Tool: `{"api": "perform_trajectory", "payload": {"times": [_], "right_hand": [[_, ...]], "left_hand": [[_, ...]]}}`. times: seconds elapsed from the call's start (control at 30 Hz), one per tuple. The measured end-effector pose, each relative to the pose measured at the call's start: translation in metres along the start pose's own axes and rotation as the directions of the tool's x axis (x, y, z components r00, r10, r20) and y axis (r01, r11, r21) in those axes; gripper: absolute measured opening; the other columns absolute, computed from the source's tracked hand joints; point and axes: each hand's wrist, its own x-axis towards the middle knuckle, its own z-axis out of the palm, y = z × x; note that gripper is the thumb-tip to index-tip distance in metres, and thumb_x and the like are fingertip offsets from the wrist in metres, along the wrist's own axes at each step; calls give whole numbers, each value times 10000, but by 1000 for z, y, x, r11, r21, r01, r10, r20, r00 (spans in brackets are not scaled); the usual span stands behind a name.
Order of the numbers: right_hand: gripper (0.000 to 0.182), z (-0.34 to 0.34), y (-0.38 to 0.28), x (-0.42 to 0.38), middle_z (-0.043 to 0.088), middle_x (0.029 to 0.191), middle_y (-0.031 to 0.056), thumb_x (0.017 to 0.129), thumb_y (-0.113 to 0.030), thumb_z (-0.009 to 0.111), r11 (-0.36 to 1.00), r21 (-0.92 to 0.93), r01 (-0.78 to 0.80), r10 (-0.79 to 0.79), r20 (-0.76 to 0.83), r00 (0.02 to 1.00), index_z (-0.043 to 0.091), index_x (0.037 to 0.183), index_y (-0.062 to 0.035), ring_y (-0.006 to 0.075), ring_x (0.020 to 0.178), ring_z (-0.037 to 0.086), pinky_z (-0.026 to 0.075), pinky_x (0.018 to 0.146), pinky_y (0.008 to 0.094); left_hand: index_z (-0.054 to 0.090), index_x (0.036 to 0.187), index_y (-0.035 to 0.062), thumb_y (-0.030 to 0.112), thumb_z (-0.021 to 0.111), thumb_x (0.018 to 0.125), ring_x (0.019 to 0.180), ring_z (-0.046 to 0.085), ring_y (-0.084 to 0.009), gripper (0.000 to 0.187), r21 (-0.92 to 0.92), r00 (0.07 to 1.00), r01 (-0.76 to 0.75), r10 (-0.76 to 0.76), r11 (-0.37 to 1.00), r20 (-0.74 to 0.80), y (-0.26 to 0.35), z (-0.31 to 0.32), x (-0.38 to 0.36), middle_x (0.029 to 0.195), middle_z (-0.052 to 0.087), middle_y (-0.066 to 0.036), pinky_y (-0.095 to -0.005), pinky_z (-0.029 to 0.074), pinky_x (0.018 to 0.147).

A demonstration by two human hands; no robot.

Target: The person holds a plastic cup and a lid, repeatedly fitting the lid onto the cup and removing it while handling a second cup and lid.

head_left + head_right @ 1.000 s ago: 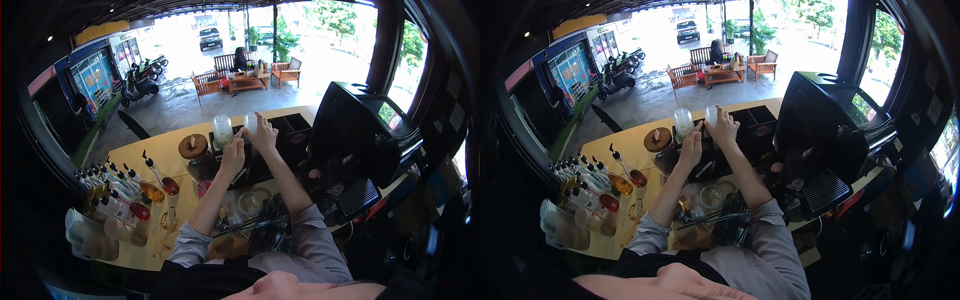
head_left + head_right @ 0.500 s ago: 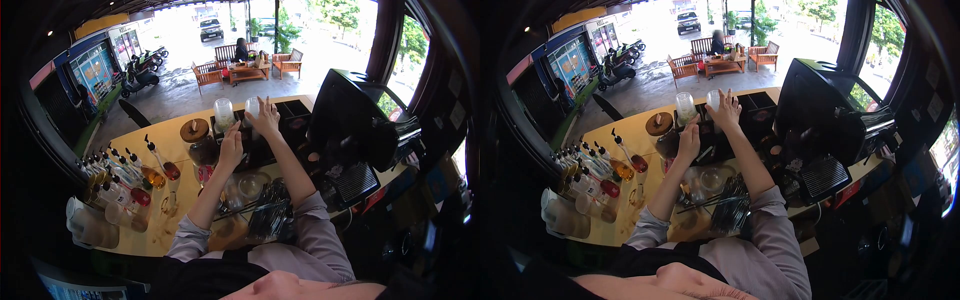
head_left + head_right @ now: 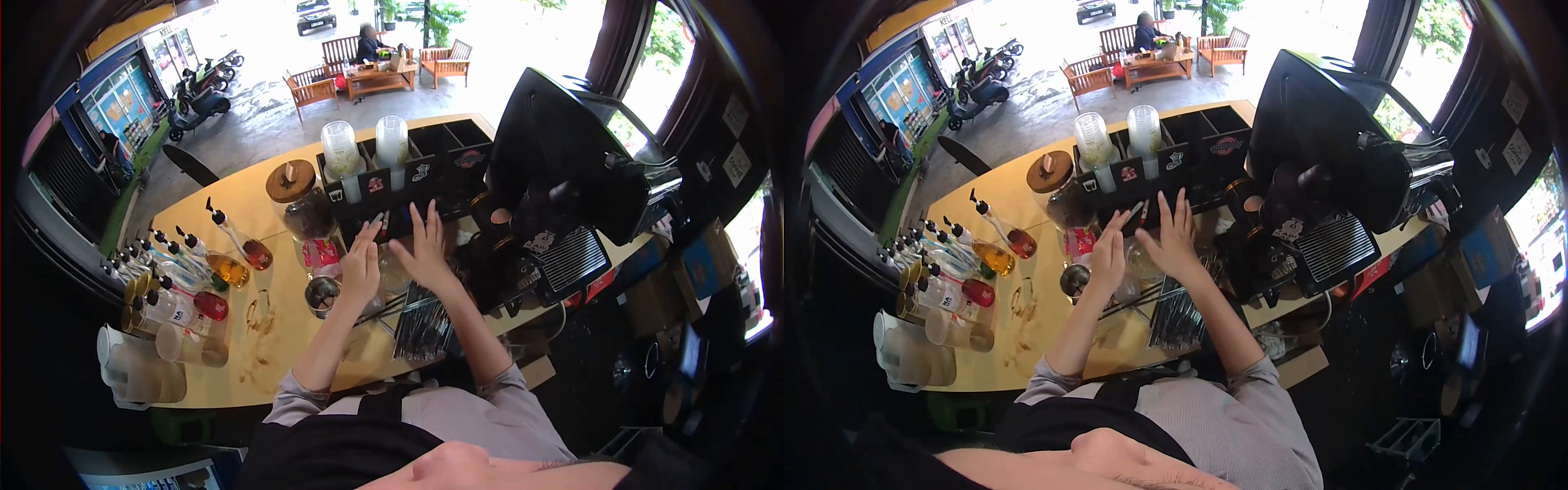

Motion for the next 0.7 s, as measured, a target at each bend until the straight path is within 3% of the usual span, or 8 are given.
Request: {"api": "perform_trajectory", "payload": {"times": [0.1, 0.2, 0.23, 0.43, 0.5, 0.7], "right_hand": [[1068, 11, 10, -36, 63, 1616, 264, 773, -516, 756, 979, 203, -21, -21, 202, 979, 167, 1574, -126, 514, 1439, 178, 220, 1146, 587], [1080, 21, 12, -57, 131, 1609, 253, 753, -445, 795, 975, 222, -18, -41, 257, 966, 174, 1570, -109, 461, 1453, 199, 235, 1163, 540], [1070, 24, 10, -62, 234, 1578, 241, 734, -377, 819, 984, 174, -24, -19, 242, 970, 201, 1556, -83, 412, 1432, 292, 296, 1154, 484], [1015, 40, 11, -77, 396, 1454, 222, 692, -266, 851, 953, 296, -62, 41, 76, 996, 279, 1504, -60, 391, 1326, 451, 411, 1080, 436], [1005, 38, 6, -81, 408, 1432, 219, 687, -248, 851, 939, 332, -92, 72, 72, 995, 286, 1498, -64, 394, 1307, 462, 415, 1073, 441], [963, 39, -1, -86, 399, 1399, 211, 690, -172, 832, 925, 371, -84, 84, 16, 996, 301, 1488, -75, 387, 1287, 458, 424, 1063, 441]], "left_hand": [[496, 1399, 6, 242, 323, 1066, 1370, 430, -394, 443, -12, 997, 57, -56, 998, 52, -13, 6, -32, 1393, 538, -222, -438, 327, 1138], [454, 1439, 15, 242, 319, 1065, 1346, 449, -415, 457, -17, 983, 181, -181, 983, 43, -26, 11, -60, 1386, 536, -244, -440, 335, 1130], [454, 1439, 15, 242, 319, 1065, 1346, 449, -415, 457, -19, 983, 182, -181, 983, 42, -31, 13, -67, 1386, 536, -244, -440, 335, 1130], [368, 1494, 13, 232, 318, 1062, 1300, 481, -455, 486, -1, 984, 172, -172, 985, 40, -45, 21, -91, 1382, 517, -295, -457, 361, 1106], [353, 1495, -6, 227, 321, 1062, 1317, 467, -453, 493, 9, 971, 225, -225, 974, 83, -46, 21, -94, 1399, 499, -300, -448, 366, 1106], [339, 1490, -40, 213, 324, 1061, 1331, 460, -442, 499, -14, 983, 160, -159, 987, 87, -44, 24, -98, 1411, 488, -301, -428, 372, 1103]]}}
